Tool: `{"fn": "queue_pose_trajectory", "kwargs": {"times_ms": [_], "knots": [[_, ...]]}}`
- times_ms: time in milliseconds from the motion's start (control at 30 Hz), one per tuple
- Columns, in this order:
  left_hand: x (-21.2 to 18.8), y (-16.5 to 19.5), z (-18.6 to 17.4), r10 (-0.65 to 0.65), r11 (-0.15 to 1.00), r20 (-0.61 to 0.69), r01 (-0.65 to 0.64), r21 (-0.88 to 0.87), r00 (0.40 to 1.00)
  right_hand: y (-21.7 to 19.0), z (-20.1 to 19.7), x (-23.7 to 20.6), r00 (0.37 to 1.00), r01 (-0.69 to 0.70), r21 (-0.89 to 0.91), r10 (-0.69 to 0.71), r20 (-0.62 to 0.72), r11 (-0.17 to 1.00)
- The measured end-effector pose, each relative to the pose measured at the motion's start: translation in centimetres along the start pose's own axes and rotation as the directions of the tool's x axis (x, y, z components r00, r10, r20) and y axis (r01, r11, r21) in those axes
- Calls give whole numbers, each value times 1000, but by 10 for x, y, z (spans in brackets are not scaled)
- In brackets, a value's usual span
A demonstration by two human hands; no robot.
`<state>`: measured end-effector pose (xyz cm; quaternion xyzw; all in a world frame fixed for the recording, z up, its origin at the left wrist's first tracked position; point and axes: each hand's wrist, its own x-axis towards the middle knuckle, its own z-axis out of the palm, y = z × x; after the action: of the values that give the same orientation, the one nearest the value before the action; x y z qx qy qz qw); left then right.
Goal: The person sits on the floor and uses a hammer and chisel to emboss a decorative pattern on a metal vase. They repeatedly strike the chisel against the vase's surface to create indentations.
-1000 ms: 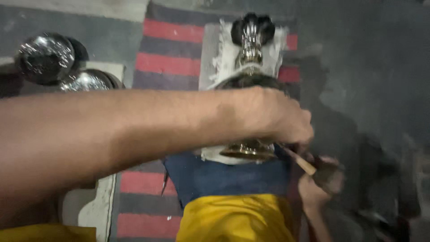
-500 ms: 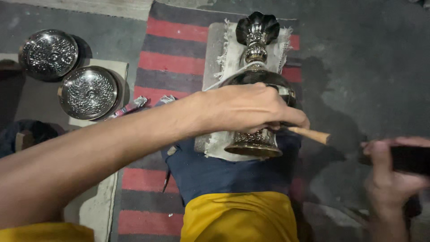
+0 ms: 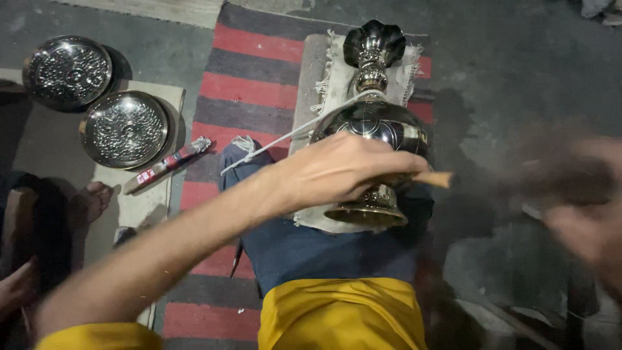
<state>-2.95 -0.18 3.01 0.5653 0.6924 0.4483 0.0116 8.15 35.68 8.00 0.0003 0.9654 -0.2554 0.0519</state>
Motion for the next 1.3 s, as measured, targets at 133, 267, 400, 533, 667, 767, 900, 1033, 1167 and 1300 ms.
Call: {"fn": "queue_pose_trajectory", "kwargs": {"times_ms": [133, 267, 400, 533, 667, 767, 900, 1033, 1167, 1300], "knots": [[-20, 3, 14, 70, 997, -237, -61, 45, 969, 54, -5, 28, 996, 74, -467, -41, 81, 881], [-36, 9, 41, -176, 984, -410, 149, -98, 895, 68, 4, 72, 984, 108, -356, -151, -94, 928], [-41, 10, 61, -147, 981, -579, 192, 16, 802, 20, -20, 89, 959, 244, -472, -283, -11, 847], [-46, 9, 70, -371, 917, -615, 379, -125, 695, -42, -62, 79, 891, 449, -713, -330, 311, 539], [-47, 1, 73, -121, 968, -745, 243, 56, 656, -66, -49, 63, 938, 347, -619, -274, 213, 705], [-38, -15, 76, -292, 953, -853, 57, -297, 432, -57, -3, 50, 960, 246, -156, -263, -97, 957], [-20, -63, 64, -404, 861, -878, -216, -460, 257, -25, 95, 43, 986, 111, 675, 4, -166, 729], [-25, -87, 69, -481, 846, -867, -190, -497, 127, 11, 195, 26, 986, -63, 998, 156, 57, 33], [-36, -100, 81, -553, 812, -832, -190, -552, 54, 22, 204, 19, 984, 29, 995, 178, -12, -95], [-44, -121, 91, -611, 787, -786, -179, -591, -93, 6, 167, 22, 989, 105, 988, 91, -116, 110]]}}
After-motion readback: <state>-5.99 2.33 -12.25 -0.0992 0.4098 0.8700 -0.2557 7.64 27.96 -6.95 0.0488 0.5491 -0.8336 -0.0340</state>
